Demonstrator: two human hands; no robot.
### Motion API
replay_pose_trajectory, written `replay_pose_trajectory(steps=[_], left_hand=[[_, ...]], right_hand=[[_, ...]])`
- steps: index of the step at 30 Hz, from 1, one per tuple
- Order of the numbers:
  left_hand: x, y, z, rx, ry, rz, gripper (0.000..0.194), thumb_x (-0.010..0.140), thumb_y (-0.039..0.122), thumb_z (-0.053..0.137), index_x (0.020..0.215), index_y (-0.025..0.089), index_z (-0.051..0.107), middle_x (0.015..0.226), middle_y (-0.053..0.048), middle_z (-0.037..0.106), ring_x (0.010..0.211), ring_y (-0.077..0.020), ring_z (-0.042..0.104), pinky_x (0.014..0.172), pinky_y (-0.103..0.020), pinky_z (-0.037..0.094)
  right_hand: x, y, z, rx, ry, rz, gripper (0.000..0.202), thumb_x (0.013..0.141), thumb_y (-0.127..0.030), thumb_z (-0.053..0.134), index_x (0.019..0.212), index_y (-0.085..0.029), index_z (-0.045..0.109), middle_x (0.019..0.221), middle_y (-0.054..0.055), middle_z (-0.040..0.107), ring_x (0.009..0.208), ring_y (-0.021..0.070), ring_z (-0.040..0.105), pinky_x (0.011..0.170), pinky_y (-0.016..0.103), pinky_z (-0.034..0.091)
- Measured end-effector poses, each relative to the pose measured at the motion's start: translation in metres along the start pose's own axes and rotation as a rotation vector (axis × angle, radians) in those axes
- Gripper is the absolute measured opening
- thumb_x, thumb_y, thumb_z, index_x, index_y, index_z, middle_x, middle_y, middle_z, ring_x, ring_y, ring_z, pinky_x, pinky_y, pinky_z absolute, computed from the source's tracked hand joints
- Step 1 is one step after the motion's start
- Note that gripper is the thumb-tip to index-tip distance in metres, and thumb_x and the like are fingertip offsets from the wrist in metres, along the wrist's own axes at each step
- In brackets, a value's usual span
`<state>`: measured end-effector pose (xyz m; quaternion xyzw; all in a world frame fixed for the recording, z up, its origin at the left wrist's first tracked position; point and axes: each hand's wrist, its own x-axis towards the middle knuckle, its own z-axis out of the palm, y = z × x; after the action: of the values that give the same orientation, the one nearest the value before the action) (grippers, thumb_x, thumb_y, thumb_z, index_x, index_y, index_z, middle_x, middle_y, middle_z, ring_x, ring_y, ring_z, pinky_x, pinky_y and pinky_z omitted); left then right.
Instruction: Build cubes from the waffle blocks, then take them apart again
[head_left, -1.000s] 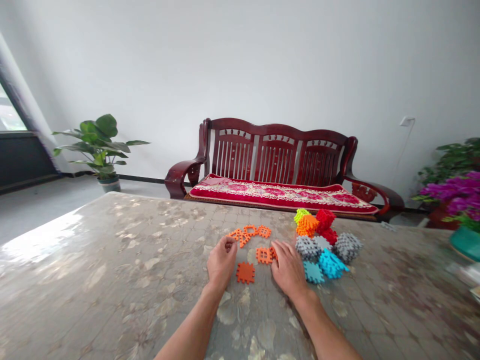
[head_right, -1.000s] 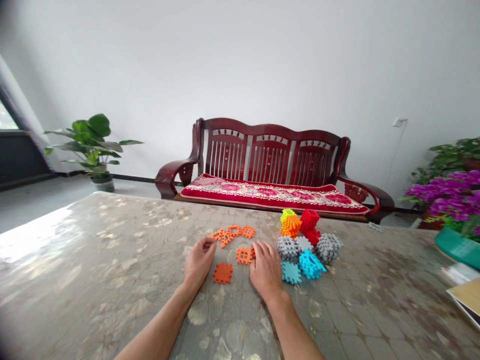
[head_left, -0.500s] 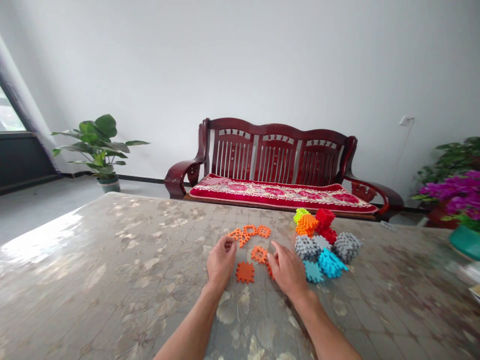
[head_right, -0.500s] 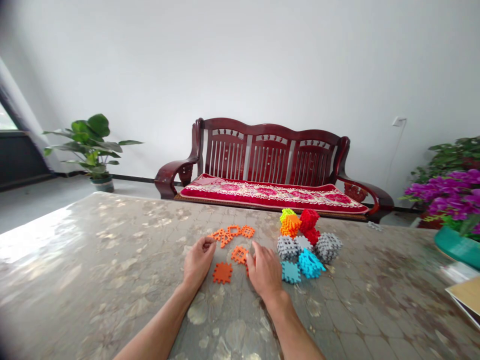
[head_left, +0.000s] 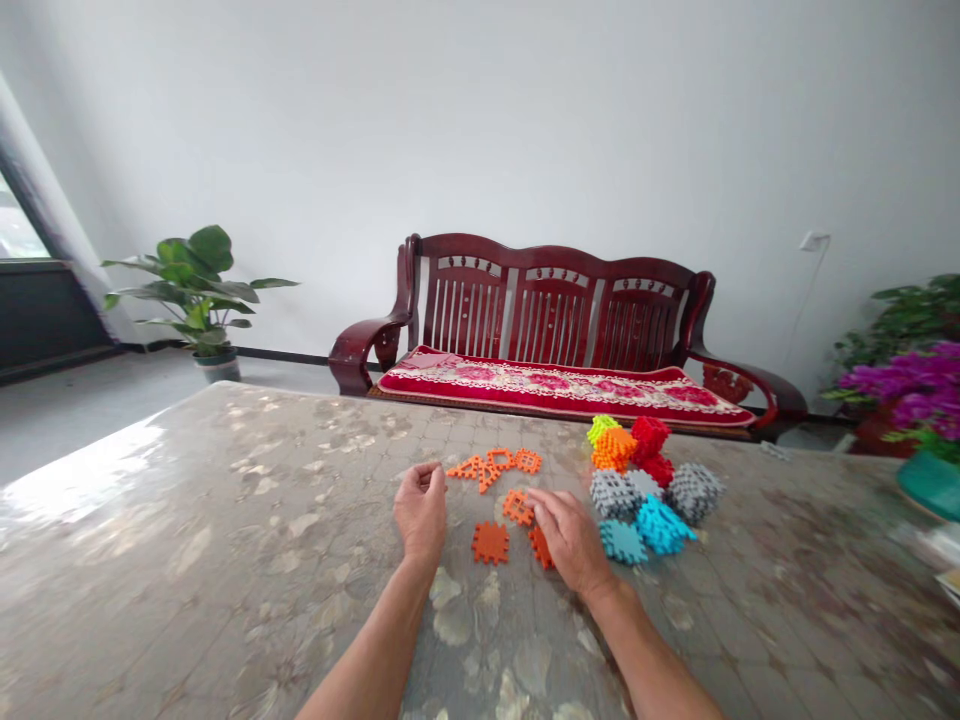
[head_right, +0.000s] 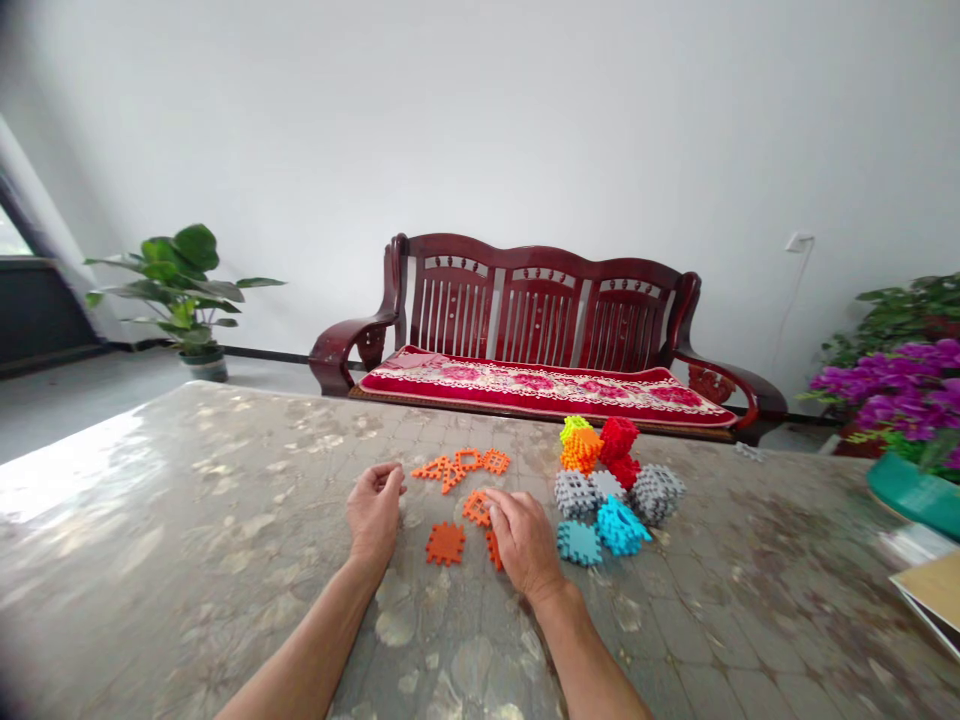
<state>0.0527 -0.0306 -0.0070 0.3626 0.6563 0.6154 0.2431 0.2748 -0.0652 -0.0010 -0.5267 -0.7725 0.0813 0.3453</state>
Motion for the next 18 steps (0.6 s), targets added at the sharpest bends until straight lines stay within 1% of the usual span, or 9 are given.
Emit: replay_pose_trajectory(steps=[2,4,7,10,13,16,18], left_hand=[[0.000,-0.001,0.001,0.016,-0.004,0.005,0.030,0.072,0.042,0.054,0.084,0.018,0.066,0.070,-0.002,0.068,0.067,-0.0182,0.065,0.067,-0.029,0.047],[0.000,-0.002,0.001,0.027,-0.012,0.002,0.029,0.072,0.042,0.054,0.084,0.018,0.067,0.071,-0.002,0.069,0.068,-0.0188,0.065,0.068,-0.029,0.047],[0.000,-0.003,0.002,0.016,-0.024,-0.007,0.030,0.071,0.042,0.055,0.086,0.019,0.067,0.072,-0.002,0.069,0.069,-0.0191,0.066,0.067,-0.029,0.047],[-0.001,-0.005,0.003,0.022,-0.042,-0.003,0.029,0.071,0.041,0.056,0.085,0.019,0.067,0.072,-0.002,0.069,0.070,-0.0189,0.066,0.067,-0.028,0.047],[-0.001,-0.005,0.003,0.034,-0.056,0.006,0.028,0.072,0.040,0.055,0.086,0.019,0.067,0.073,-0.002,0.070,0.071,-0.0188,0.065,0.068,-0.028,0.047],[-0.001,-0.004,0.003,0.045,-0.065,0.011,0.027,0.072,0.039,0.055,0.086,0.019,0.067,0.075,-0.002,0.070,0.072,-0.0188,0.066,0.069,-0.028,0.046],[-0.002,-0.003,0.002,0.060,-0.074,0.012,0.027,0.072,0.039,0.054,0.086,0.019,0.067,0.075,-0.002,0.070,0.072,-0.0188,0.065,0.068,-0.028,0.046]], right_hand=[[0.000,-0.003,0.001,-0.048,-0.061,-0.049,0.032,0.097,-0.030,0.039,0.114,-0.026,0.066,0.106,0.004,0.070,0.101,0.0171,0.061,0.093,0.031,0.044],[0.001,-0.003,0.002,-0.117,-0.070,-0.046,0.031,0.095,-0.026,0.041,0.112,-0.026,0.067,0.108,0.004,0.070,0.103,0.0180,0.060,0.093,0.032,0.043],[0.002,0.006,0.003,-0.240,-0.007,0.006,0.032,0.091,-0.017,0.042,0.111,-0.022,0.067,0.111,0.006,0.069,0.110,0.0212,0.056,0.099,0.037,0.041],[0.002,0.013,0.003,-0.336,0.063,0.015,0.035,0.088,-0.012,0.043,0.111,-0.022,0.067,0.117,0.006,0.068,0.118,0.0237,0.050,0.104,0.041,0.035],[0.002,0.010,0.003,-0.361,0.063,0.018,0.032,0.089,-0.015,0.044,0.111,-0.023,0.066,0.117,0.005,0.067,0.115,0.0227,0.052,0.102,0.040,0.036],[0.001,0.002,0.004,-0.366,0.002,0.034,0.028,0.093,-0.022,0.045,0.111,-0.023,0.065,0.115,0.005,0.067,0.109,0.0217,0.055,0.096,0.037,0.038],[0.002,-0.001,0.004,-0.389,-0.032,0.051,0.026,0.094,-0.023,0.044,0.109,-0.022,0.065,0.113,0.005,0.068,0.105,0.0218,0.056,0.094,0.036,0.039]])
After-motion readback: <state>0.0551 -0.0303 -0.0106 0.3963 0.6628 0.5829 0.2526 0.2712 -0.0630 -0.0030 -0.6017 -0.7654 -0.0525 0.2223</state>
